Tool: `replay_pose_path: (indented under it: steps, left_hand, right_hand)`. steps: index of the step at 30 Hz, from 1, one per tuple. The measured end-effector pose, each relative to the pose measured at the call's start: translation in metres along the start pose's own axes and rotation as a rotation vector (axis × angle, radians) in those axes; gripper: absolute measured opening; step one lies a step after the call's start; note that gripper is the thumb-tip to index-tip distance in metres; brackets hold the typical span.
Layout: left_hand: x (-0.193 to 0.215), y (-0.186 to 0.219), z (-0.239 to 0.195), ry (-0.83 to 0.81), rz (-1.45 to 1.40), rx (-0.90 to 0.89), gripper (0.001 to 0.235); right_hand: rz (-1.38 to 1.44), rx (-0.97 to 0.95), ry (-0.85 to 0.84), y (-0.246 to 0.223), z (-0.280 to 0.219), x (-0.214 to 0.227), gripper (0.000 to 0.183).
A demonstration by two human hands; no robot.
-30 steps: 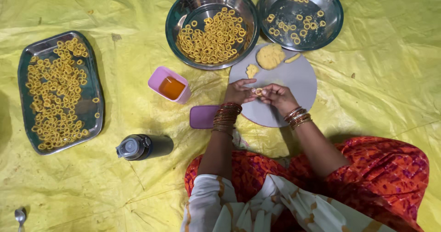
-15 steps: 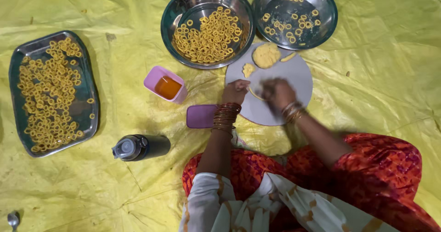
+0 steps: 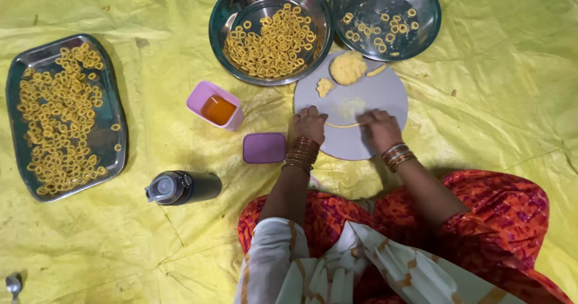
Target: The person sits on a yellow tarp and rolls small pieces of yellow dough into thin ropes, then joins the ends to form rings. The finished rings are placed into metal bowls and a tray. The person occasionally dips fingers into a small container of liquid and continues shaping dough.
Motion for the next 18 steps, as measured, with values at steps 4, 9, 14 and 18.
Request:
replay_pose_path:
  steps: [4,9,14,18]
  left_hand:
    - [0.011,-0.005,0.003,0.011,-0.009,0.116,0.037]
    - [0.012,-0.020,0.006,-0.161,0.122,0.344,0.032]
    - [0.011,-0.023,0.002,-0.172,0.169,0.374,0.031]
    - [0.003,-0.029,0.003,-0.180,0.143,0.377,0.032]
  right_hand:
    - [-0.024,0.003,-0.019,0.007,0.003,0.019,0.024]
    - [0.003,0.035,-0.379,-0.050,-0.025,-0.012,0.074]
    - [-0.155,0.057,-0.485,-0.066,0.025,-0.038,0.105]
    - [-0.215,0.006,-0.420,-0.070,0.033,-0.042,0.108]
Point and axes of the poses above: each hand's wrist, its own z-axis towards the middle knuckle, its own x-axis out of the back of the hand, y = z × x, the point moved 7 cm from there along z, towards the middle knuckle, and after that the axes turned 12 degrees about -z, right-handed, at the moved point
